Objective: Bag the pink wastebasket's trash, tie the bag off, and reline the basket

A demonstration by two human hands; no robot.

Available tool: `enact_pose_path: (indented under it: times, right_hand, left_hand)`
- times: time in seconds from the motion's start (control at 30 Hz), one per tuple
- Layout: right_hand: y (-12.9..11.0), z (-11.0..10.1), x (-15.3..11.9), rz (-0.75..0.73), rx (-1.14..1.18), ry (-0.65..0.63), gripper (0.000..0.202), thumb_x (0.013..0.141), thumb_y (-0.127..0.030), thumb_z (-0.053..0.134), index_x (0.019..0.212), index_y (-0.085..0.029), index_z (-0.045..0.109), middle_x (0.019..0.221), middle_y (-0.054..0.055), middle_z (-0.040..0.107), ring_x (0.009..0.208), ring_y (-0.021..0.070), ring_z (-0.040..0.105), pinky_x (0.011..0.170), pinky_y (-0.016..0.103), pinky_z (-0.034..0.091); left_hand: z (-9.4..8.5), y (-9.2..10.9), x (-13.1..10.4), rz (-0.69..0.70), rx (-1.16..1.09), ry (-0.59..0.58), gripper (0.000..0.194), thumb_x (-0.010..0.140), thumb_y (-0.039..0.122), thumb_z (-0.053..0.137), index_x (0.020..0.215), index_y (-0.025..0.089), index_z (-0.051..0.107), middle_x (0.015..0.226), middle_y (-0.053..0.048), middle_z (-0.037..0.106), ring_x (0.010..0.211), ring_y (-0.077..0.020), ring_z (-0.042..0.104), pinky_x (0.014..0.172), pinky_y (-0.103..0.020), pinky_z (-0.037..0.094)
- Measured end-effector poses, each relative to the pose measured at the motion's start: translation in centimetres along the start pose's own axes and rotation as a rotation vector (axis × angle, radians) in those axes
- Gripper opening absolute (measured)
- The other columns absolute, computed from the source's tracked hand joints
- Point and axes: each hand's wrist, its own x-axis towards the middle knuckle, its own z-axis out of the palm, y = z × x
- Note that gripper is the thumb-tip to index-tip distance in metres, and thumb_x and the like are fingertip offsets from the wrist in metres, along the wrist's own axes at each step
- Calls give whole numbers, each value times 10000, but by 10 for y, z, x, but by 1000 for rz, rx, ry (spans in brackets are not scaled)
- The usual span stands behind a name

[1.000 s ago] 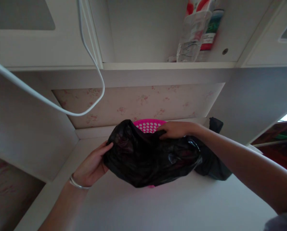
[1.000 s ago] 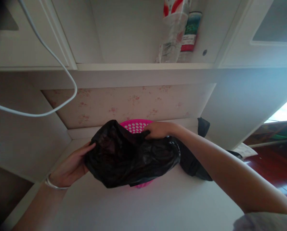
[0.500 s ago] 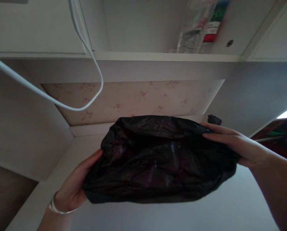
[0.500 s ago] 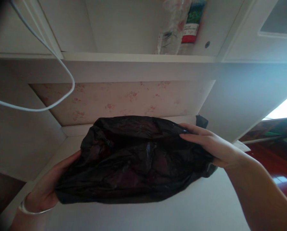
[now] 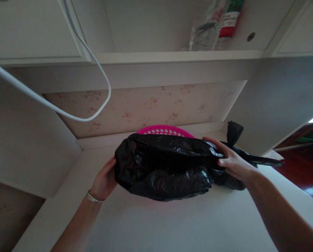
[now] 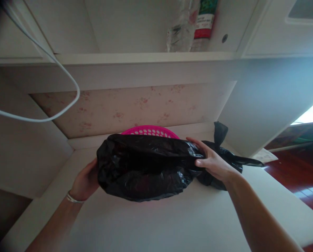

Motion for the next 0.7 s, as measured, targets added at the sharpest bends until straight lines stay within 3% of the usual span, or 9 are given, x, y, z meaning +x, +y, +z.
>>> enact_pose_path:
  times: [0.07, 0.13, 0.2, 0.23, 0.3, 0.4, 0.53, 0.7]
  right_hand:
    - [-4, -1, 9, -17, 76, -47, 1111, 547, -815, 747, 1475, -287, 439, 1530, 118, 483, 1351, 353, 513, 1088, 437, 460]
    - [-7, 1, 20, 33, 79, -37, 935, 689, -837, 619, 1435, -284, 507, 1441, 120, 581, 1265, 340, 595, 1019, 438, 517]
    - [-8, 7, 32, 103, 37, 11, 713, 807, -704, 625, 1362, -258, 588, 1269, 120, 703, 1115, 319, 687, 910, 420, 573]
    - [-8, 10, 37, 129, 30, 29, 635, 808, -612, 685, 1321, -243, 622, 1176, 112, 745, 1038, 307, 716, 851, 399, 590]
    - [-5, 16, 47, 154, 90, 64, 577, 727, -475, 800, 1233, -227, 674, 1014, 78, 788, 896, 276, 744, 717, 337, 599]
    - [-1, 21, 60, 158, 220, 201, 421, 697, -405, 831, 1065, -227, 729, 842, 31, 791, 744, 216, 741, 597, 259, 565]
    - [4, 21, 75, 137, 304, 283, 227, 773, -379, 789, 917, -211, 736, 794, 18, 781, 704, 186, 731, 636, 248, 574]
    - [6, 21, 96, 207, 335, 190, 250, 823, -411, 694, 934, -190, 729, 825, 57, 787, 813, 250, 748, 784, 353, 608]
  left_hand:
    - [2, 8, 9, -58, -49, -62, 311, 802, 399, 719, 1033, 193, 753, 1131, -86, 772, 1177, -336, 654, 985, -414, 526]
    - [7, 15, 19, -104, -29, -87, 383, 817, 495, 681, 1039, 191, 751, 1099, -93, 779, 1144, -343, 671, 974, -430, 530]
    - [11, 17, 29, -106, 35, -67, 338, 812, 448, 699, 1028, 193, 748, 1041, -75, 791, 1074, -316, 703, 953, -404, 537]
    - [13, 17, 34, -97, 63, -52, 287, 795, 382, 719, 1005, 188, 749, 1003, -64, 797, 1026, -299, 719, 935, -385, 544]
    - [14, 15, 44, -95, 93, -31, 219, 764, 274, 725, 959, 176, 748, 932, -46, 801, 931, -267, 740, 886, -352, 558]
    - [16, 11, 54, -120, 108, -11, 168, 798, 254, 664, 912, 160, 744, 857, -48, 796, 833, -249, 747, 802, -338, 577]
    - [21, 10, 64, -162, 135, -2, 193, 837, 269, 576, 853, 159, 735, 814, -72, 790, 835, -280, 749, 744, -359, 591]
    - [31, 9, 80, -196, 215, -19, 256, 848, 330, 517, 884, 186, 725, 799, -77, 787, 875, -311, 747, 733, -388, 598]
